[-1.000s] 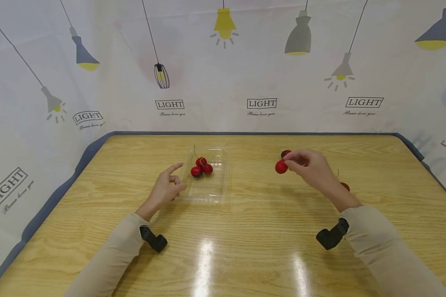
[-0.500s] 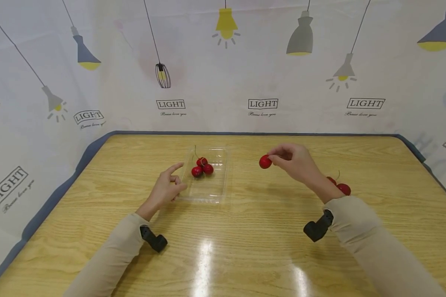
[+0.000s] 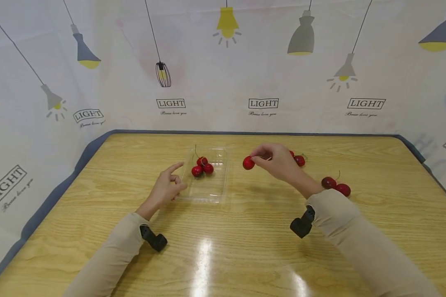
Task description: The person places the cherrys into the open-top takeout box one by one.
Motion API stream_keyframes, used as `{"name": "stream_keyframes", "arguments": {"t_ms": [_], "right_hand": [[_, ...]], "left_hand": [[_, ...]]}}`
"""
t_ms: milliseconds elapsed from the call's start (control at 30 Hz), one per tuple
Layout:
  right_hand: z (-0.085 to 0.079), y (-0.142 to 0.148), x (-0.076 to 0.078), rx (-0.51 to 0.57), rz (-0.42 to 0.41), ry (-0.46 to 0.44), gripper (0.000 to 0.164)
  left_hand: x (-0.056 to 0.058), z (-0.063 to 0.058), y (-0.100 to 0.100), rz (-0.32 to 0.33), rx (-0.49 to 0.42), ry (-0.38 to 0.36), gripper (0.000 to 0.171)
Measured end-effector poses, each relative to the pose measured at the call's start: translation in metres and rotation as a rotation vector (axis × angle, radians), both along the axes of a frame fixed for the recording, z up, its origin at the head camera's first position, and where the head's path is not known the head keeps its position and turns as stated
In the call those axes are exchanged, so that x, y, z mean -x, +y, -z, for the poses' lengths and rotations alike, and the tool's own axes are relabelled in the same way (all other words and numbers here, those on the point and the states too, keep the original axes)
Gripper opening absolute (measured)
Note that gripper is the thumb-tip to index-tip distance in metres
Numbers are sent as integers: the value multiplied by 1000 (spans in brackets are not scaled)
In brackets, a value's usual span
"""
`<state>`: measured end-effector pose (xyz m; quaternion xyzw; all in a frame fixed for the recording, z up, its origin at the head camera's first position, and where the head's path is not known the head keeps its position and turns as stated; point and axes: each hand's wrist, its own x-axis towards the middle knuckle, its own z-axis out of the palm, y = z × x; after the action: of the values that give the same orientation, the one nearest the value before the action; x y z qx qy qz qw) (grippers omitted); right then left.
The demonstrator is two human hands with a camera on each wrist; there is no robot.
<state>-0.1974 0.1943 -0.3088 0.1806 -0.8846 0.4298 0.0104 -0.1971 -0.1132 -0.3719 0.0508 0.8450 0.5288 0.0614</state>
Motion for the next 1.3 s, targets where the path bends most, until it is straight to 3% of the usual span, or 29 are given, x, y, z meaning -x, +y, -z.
{"name": "stream_keyframes", "arguments": {"t_ms": [567, 1300], "right_hand": [[0, -29, 9, -7, -50, -8, 10], [0, -56, 20, -42, -115, -32, 5]], "left_hand": [[2, -4, -1, 7, 7, 5, 67], [1, 0, 2, 10, -20, -5, 66]]}}
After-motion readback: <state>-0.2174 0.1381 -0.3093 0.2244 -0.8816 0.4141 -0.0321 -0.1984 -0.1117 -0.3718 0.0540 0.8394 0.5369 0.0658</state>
